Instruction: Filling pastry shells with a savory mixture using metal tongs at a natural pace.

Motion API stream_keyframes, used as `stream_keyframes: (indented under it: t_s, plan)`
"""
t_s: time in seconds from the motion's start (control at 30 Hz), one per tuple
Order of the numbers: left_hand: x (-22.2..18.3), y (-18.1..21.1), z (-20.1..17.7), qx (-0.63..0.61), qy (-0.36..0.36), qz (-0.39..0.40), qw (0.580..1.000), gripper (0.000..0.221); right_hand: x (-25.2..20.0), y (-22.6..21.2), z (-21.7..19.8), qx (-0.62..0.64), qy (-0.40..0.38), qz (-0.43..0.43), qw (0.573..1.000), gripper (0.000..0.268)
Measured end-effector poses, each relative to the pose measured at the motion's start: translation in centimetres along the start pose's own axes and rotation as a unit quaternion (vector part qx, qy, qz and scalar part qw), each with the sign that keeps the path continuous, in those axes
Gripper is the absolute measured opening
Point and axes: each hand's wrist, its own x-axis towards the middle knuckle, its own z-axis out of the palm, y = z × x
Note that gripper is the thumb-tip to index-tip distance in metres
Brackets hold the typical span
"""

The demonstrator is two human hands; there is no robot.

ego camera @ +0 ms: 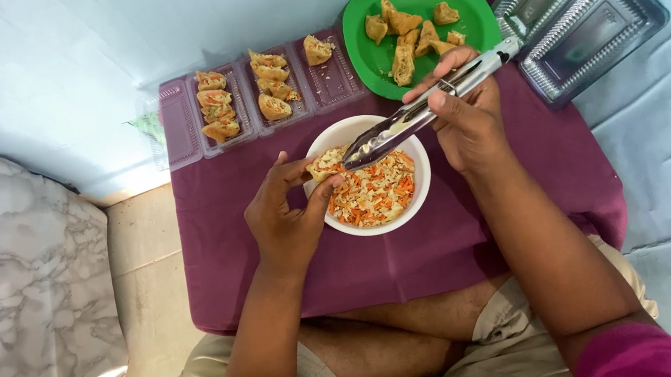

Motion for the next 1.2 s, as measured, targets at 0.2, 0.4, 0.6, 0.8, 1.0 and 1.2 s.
stream_keyframes:
  t_s: [0.2,0.4,0.6,0.8,1.0,1.2]
  plan:
    - [0.0,0.0,-0.2,0.014,0.016,-0.002,1.000,0.038,-0.2,0.1,0.2,-0.016,-0.041,-0.047,0.998,0.041]
    - [0.0,-0.1,-0.2,0.037,0.031,0.008,0.999,0.038,-0.2,0.2,0.4,-0.037,-0.054,-0.075,0.995,0.042]
    - [-0.3,-0.3,-0.3,0.053,0.027,-0.018,0.998,0.038,-0.2,-0.1,1.0,-0.036,-0.009,-0.082,0.996,0.043]
    - [0.1,1.6,-0.3,0.025,0.004,-0.063,0.998,0.035,0.1,-1.2,1.0,-0.113,0.005,-0.108,0.988,0.045]
    - [-0.9,0.4,-0.4,0.035,0.011,-0.041,0.999,0.033,-0.2,-5.5,3.8,-0.369,-0.145,-0.022,0.918,0.055]
    - [-1.0,0.3,-0.5,0.051,0.024,-0.022,0.998,0.036,-0.5,-5.0,3.4,-0.466,-0.098,0.029,0.879,0.037]
